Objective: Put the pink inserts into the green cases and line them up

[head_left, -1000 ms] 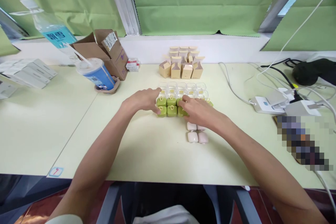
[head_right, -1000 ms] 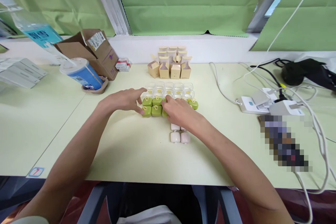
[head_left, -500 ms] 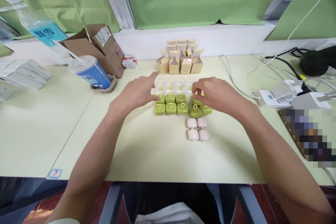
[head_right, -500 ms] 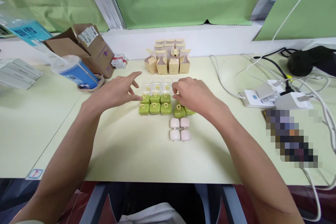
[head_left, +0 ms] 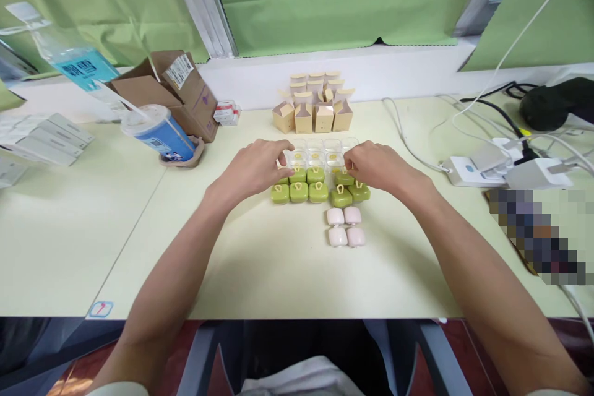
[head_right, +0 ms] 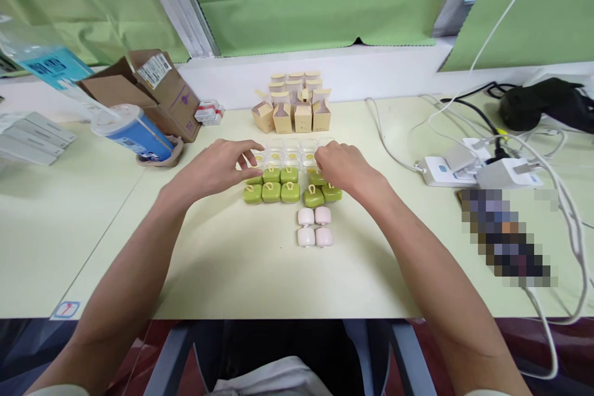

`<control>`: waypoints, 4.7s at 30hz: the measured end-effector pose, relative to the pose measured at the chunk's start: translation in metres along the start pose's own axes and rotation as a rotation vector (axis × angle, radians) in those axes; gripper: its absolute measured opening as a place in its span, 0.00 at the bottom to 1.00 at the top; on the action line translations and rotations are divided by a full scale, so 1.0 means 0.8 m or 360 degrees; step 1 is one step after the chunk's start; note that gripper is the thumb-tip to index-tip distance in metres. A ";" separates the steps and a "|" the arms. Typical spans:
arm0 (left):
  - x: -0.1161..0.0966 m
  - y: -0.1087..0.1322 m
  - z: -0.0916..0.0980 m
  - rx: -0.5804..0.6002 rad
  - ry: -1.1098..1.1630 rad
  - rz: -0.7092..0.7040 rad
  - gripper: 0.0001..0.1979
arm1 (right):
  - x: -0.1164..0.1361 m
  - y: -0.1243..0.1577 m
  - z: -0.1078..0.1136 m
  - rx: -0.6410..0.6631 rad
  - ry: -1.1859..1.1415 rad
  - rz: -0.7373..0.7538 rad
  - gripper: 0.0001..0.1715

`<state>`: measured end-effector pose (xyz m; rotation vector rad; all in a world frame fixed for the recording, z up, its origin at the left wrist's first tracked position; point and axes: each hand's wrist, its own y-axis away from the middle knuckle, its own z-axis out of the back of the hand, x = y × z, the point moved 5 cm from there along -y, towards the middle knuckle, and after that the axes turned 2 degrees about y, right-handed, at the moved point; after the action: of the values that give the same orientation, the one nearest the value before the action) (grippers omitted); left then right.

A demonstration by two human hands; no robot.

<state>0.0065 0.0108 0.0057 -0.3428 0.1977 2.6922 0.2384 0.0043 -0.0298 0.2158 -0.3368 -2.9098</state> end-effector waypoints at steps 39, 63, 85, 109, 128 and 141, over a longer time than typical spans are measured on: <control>0.000 0.000 0.004 -0.0072 0.0023 -0.0037 0.21 | 0.002 -0.007 -0.003 -0.0139 -0.0325 0.0134 0.12; -0.038 0.006 -0.001 -0.0512 0.0989 -0.0390 0.28 | 0.012 0.056 0.064 -0.0689 -0.1442 0.0277 0.12; -0.023 0.008 0.021 -0.0705 0.0730 -0.0229 0.32 | 0.101 0.067 0.007 0.0307 0.0143 0.0585 0.15; -0.002 -0.004 0.008 -0.0891 0.0894 -0.0482 0.23 | 0.073 0.055 0.011 0.0190 -0.0002 0.0507 0.20; -0.003 -0.007 0.004 -0.0832 0.0859 -0.0455 0.23 | 0.076 0.061 0.014 0.0240 -0.0114 0.0563 0.19; -0.003 -0.009 0.001 -0.0829 0.0848 -0.0499 0.23 | 0.066 0.056 0.011 0.0225 -0.0130 0.0485 0.19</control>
<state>0.0113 0.0165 0.0068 -1.1418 -0.3859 2.2512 0.1939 -0.0482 -0.0167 0.0599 -0.5389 -2.6007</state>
